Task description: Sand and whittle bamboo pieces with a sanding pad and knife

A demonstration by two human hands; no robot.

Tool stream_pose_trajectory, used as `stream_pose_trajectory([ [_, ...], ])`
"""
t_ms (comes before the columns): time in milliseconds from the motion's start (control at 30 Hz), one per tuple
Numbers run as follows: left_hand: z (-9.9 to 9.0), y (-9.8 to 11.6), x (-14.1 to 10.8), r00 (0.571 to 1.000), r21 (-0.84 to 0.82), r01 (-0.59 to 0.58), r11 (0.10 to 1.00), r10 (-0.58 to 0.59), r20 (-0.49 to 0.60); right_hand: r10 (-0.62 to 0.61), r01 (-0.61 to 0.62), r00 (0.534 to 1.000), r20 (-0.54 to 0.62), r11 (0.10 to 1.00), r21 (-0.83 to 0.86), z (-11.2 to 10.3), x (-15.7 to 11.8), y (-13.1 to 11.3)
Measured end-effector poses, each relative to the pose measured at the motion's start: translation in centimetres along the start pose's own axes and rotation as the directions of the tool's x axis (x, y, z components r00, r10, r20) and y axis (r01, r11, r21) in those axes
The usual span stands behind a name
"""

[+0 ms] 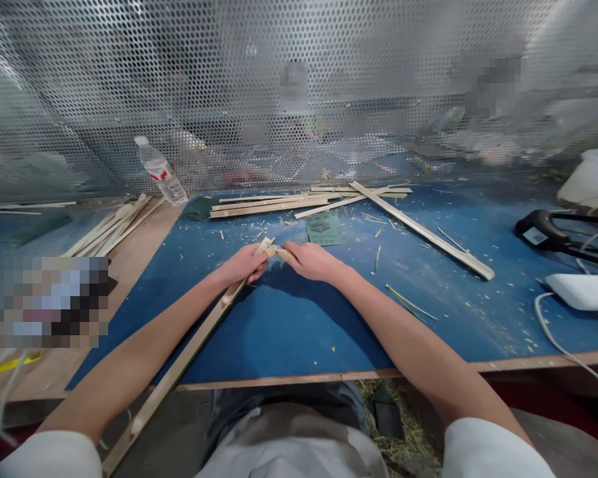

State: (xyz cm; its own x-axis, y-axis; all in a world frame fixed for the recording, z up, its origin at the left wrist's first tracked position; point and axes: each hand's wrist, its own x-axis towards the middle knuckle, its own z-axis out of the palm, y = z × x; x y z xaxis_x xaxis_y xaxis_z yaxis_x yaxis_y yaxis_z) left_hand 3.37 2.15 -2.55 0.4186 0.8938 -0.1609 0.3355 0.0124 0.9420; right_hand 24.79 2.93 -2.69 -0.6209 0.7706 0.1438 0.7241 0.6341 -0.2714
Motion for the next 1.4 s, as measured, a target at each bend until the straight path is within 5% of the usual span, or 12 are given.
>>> stream_pose_trajectory([
  [233,0.0,-0.5,0.1,0.999,0.059,-0.052,0.997,0.052,-0.011,0.01,-0.01,1.0,-0.001,1.0,-0.024,-0.1,0.0,-0.5],
  [667,0.0,0.7,0.2,0.99,0.141,0.069,0.988,-0.05,-0.133,0.172,-0.173,0.985,-0.018,0.973,-0.155,0.3,0.1,-2.1],
  [1033,-0.5,1.0,-0.6,0.994,0.051,0.062,0.997,-0.057,-0.088,-0.031,0.037,0.999,-0.042,0.99,0.134,0.2,-0.5,-0.1],
  [1267,-0.8,1.6,-1.0,0.988,-0.143,0.156,0.977,-0.157,0.006,-0.022,0.023,1.0,-0.017,0.997,0.07,0.4,-0.3,0.1],
  [1400,-0.5,1.5,-0.8,0.99,-0.123,0.136,0.983,-0.138,-0.012,-0.01,0.01,0.999,-0.036,1.0,0.013,0.4,-0.2,0.5],
])
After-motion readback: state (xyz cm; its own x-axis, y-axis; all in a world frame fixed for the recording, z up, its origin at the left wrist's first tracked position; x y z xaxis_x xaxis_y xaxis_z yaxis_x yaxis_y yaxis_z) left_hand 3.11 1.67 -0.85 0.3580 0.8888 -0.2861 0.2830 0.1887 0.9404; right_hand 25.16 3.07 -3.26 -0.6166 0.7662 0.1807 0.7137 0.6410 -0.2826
